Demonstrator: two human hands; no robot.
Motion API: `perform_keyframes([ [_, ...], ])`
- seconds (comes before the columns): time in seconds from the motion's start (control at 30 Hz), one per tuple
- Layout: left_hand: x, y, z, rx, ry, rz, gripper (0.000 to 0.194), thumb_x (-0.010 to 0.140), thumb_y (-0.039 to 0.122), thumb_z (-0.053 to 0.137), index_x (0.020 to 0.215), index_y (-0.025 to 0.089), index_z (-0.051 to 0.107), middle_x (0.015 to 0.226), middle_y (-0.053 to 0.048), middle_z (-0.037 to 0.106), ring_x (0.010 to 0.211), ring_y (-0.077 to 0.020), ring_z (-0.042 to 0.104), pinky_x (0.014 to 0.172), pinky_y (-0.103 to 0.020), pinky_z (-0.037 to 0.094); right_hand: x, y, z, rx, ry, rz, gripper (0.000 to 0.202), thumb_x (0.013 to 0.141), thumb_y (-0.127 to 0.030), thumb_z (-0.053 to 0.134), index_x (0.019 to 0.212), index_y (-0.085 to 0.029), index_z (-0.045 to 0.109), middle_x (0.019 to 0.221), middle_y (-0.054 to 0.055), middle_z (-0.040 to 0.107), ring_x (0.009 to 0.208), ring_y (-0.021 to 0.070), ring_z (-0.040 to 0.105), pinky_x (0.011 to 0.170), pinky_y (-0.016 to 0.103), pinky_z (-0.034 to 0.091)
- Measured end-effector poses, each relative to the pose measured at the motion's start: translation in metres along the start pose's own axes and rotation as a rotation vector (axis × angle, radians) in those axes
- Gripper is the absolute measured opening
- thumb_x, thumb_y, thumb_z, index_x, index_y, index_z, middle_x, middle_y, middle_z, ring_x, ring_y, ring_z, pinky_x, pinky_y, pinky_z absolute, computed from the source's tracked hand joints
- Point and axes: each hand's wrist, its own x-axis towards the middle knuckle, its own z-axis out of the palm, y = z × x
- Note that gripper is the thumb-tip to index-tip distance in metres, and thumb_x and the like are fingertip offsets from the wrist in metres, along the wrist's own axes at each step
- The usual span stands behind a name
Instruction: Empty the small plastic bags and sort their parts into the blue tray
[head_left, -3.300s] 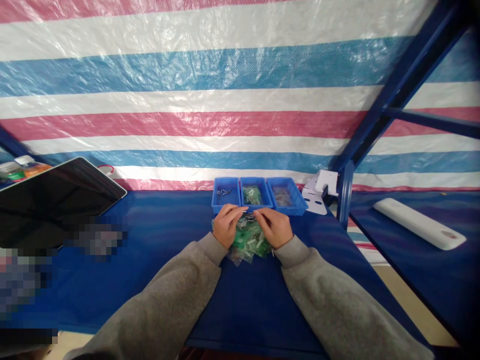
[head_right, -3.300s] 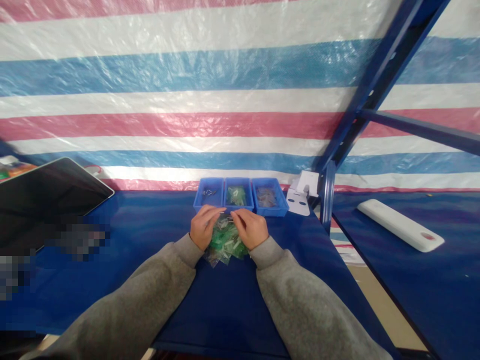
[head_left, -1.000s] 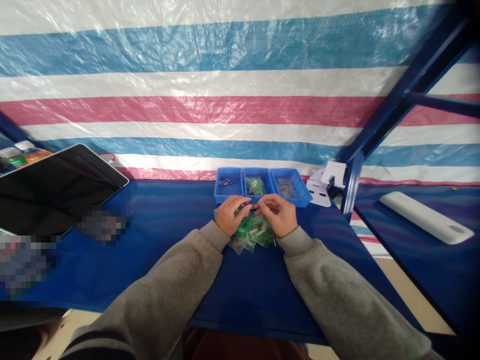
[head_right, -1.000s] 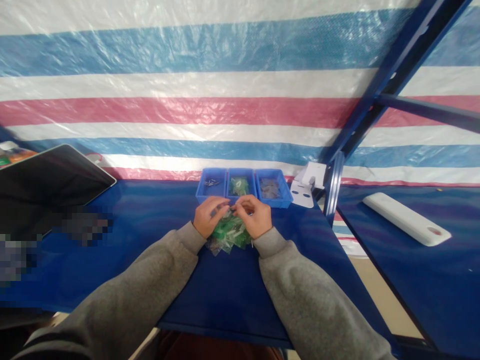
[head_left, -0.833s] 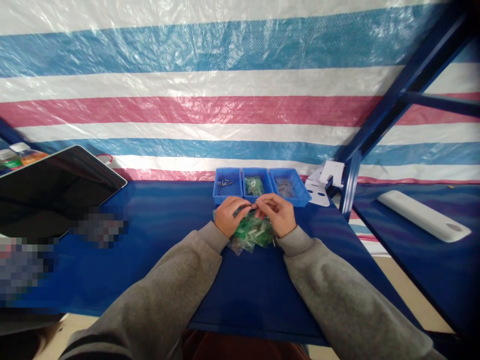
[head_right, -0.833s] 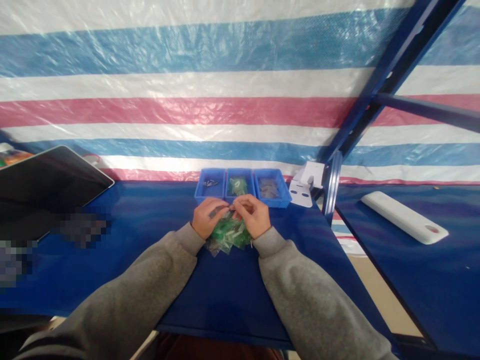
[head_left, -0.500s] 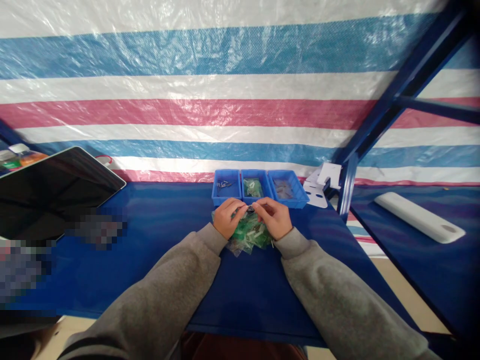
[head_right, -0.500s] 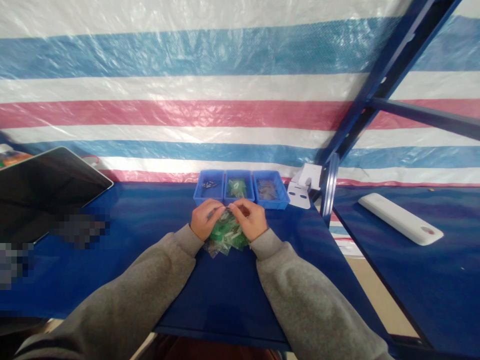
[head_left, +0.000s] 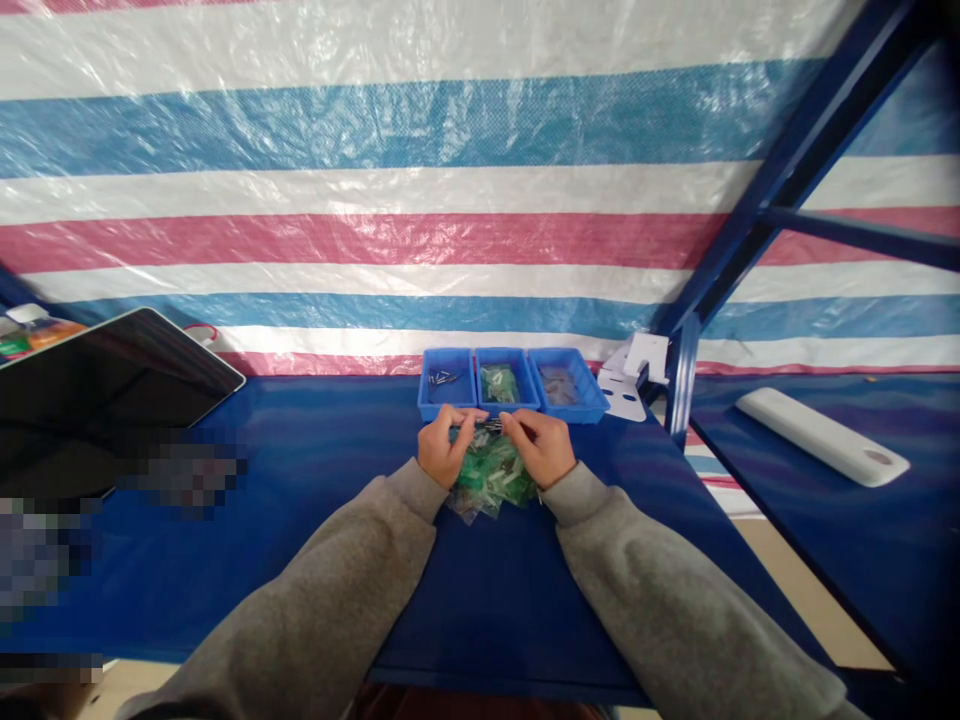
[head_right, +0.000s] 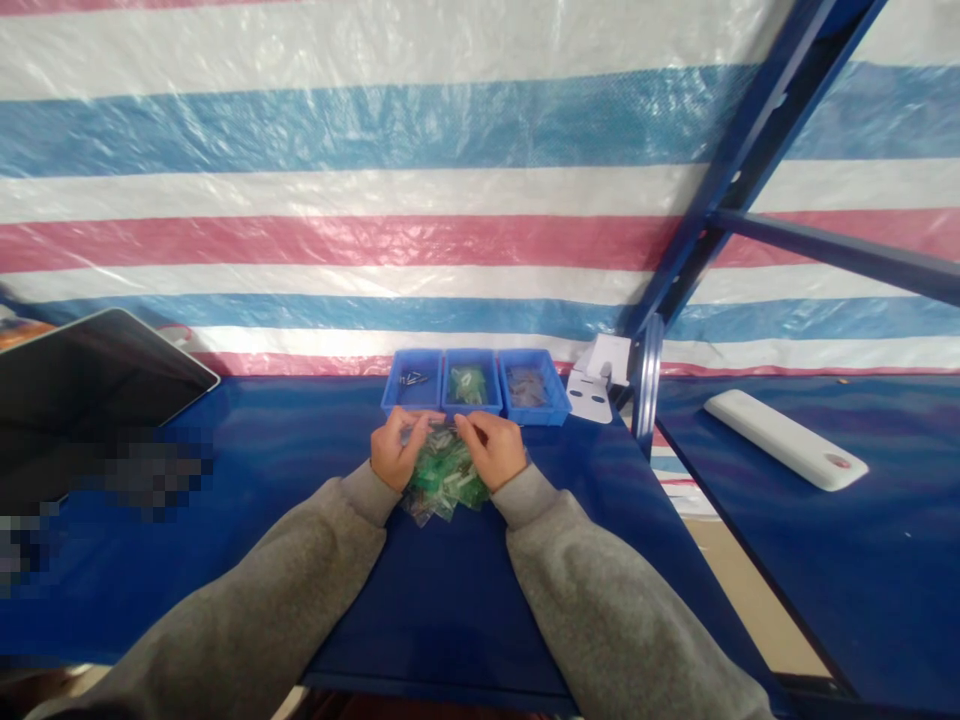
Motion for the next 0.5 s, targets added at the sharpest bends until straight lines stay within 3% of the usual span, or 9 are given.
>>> perform_keyframes([
  [0.2, 0.0001, -0.0033, 0.0027, 0.101, -0.082, -0.007, 0.017, 0.089, 0.029, 0.044, 0.081, 0.017, 0.053, 0.066, 0.0, 0.063, 0.059, -0.01, 0.06, 0.063, -0.022, 0.048, 0.0, -0.0023, -0.0024, 0.004, 0.043, 0.003, 0.037, 0.089, -0.04, 0.042, 0.063, -0.019, 0.059, 0.055, 0.001, 0.054, 0.051, 0.0122, 0.047, 0.053, 0.025, 0.035],
  [0.37, 0.0028, -0.0041, 0.0014, 0.151, -0.095, 0.136, 0.02, 0.089, 0.029, 0.045, 0.086, 0.017, 0.061, 0.081, -0.005, 0.067, 0.077, -0.0142, 0.063, 0.074, -0.025, 0.048, -0.0007, -0.0052, -0.0051, 0.046, 0.1, 0.013, 0.027, 0.087, -0.039, 0.045, 0.08, -0.019, 0.063, 0.071, 0.003, 0.062, 0.058, 0.0136, 0.052, 0.056, 0.026, 0.041],
  [0.5, 0.0014, -0.0063, 0.001, 0.134, -0.055, 0.086, 0.019, 0.086, 0.033, 0.05, 0.091, 0.017, 0.059, 0.074, -0.002, 0.066, 0.065, -0.0114, 0.061, 0.065, -0.022, 0.047, -0.0026, -0.0051, -0.0045, 0.091, 0.035, -0.018, 0.025, 0.086, -0.037, 0.046, 0.095, -0.021, 0.063, 0.081, 0.005, 0.064, 0.059, 0.0137, 0.053, 0.057, 0.027, 0.043],
])
